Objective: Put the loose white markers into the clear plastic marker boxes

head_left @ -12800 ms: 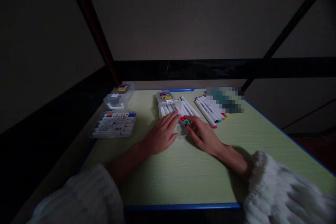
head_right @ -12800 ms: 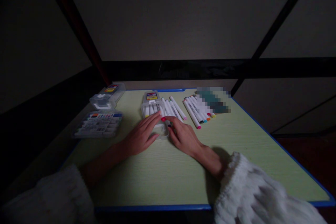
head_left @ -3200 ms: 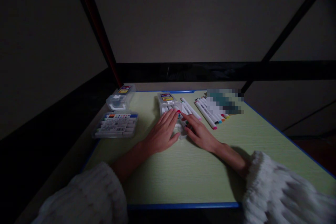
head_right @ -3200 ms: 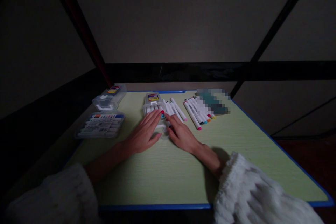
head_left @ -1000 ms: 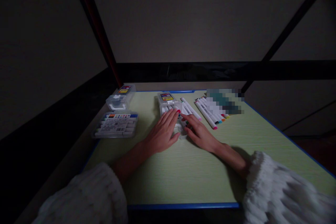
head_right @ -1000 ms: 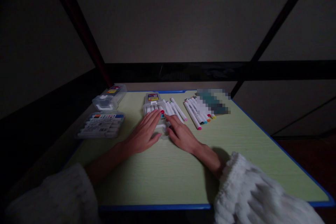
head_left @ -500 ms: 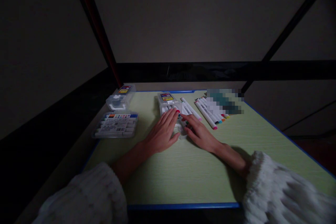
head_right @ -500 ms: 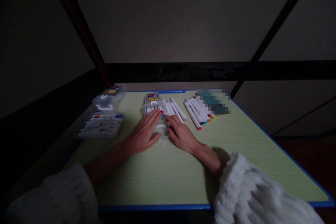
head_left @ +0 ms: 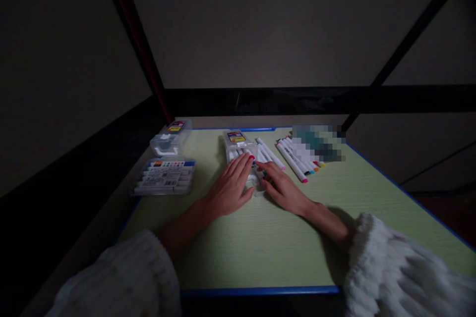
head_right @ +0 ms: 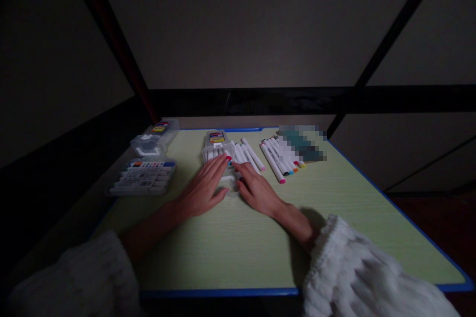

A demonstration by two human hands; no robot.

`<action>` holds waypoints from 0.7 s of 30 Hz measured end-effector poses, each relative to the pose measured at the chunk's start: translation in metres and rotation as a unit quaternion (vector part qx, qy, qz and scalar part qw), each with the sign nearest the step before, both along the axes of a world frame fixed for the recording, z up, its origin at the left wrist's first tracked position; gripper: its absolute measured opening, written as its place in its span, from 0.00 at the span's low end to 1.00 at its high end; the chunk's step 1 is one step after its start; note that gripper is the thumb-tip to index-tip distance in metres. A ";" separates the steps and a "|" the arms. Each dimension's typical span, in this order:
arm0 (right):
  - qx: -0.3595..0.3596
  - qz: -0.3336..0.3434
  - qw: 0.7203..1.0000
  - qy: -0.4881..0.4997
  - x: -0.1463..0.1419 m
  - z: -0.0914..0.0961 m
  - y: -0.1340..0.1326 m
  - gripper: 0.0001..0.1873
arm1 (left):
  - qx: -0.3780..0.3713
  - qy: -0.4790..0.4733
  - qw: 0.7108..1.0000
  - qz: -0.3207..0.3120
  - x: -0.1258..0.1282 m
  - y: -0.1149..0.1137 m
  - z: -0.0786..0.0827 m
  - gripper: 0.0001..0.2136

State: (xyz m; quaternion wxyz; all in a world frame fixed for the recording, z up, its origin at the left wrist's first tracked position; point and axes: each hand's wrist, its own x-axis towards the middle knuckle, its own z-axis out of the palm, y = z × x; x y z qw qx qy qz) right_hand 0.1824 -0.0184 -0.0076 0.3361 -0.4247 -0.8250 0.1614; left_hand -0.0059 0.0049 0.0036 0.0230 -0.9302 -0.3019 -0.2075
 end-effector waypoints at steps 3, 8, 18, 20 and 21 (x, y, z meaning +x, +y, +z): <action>0.004 0.001 1.000 -0.003 0.000 0.001 0.000 0.26 | -0.003 0.012 1.000 0.005 0.000 -0.001 0.001 0.30; 0.004 0.002 1.000 0.002 0.000 0.000 0.000 0.27 | -0.003 0.016 1.000 0.004 0.001 -0.001 0.002 0.30; -0.004 0.003 1.000 -0.004 0.001 0.000 0.000 0.27 | -0.006 0.026 1.000 0.005 0.001 -0.002 0.004 0.29; -0.005 0.003 1.000 -0.005 0.000 0.000 0.000 0.26 | -0.005 0.024 1.000 0.004 0.001 -0.002 0.004 0.29; -0.004 0.003 1.000 -0.005 0.000 0.000 0.000 0.26 | -0.004 0.024 1.000 0.003 0.001 -0.002 0.004 0.29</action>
